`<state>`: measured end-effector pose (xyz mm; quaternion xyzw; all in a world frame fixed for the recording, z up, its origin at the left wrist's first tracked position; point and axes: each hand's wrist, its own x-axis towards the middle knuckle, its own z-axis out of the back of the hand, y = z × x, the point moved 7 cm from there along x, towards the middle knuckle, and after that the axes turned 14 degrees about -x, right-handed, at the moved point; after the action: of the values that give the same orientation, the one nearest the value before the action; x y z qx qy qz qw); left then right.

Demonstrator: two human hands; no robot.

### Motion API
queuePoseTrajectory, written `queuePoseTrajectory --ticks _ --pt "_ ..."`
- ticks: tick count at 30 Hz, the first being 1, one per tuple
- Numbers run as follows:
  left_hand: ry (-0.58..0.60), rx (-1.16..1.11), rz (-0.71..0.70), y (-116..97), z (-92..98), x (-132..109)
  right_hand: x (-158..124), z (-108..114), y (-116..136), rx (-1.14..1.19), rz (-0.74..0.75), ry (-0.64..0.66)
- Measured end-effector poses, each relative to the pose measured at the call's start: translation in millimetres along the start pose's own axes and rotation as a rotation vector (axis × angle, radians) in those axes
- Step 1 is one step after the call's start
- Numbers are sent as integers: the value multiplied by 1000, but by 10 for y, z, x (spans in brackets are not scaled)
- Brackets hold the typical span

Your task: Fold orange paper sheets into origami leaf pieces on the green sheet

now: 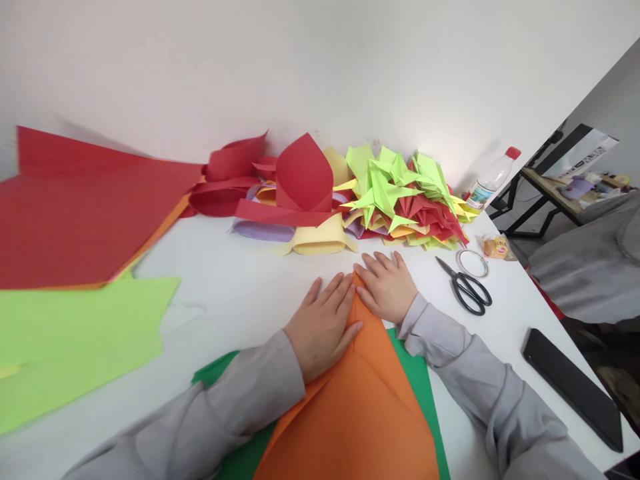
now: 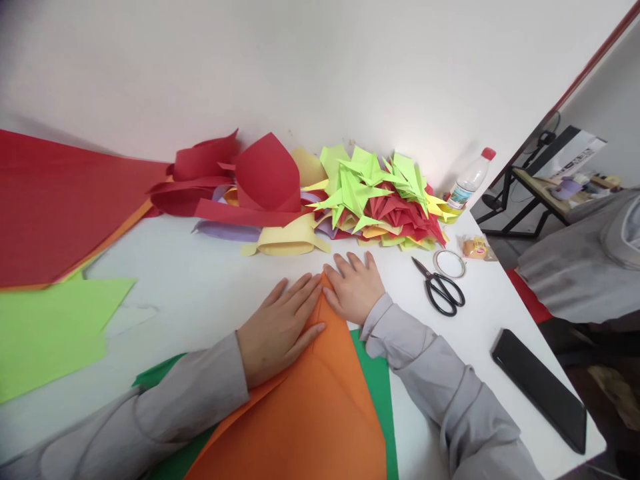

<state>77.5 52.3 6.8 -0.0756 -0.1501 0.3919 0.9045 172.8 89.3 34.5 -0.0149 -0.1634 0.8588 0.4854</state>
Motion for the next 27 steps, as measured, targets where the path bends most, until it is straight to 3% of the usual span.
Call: queuePoseTrajectory --ticks 27 --pt "3 -22 22 -37 28 7 -2 -5 -14 49 -27 24"
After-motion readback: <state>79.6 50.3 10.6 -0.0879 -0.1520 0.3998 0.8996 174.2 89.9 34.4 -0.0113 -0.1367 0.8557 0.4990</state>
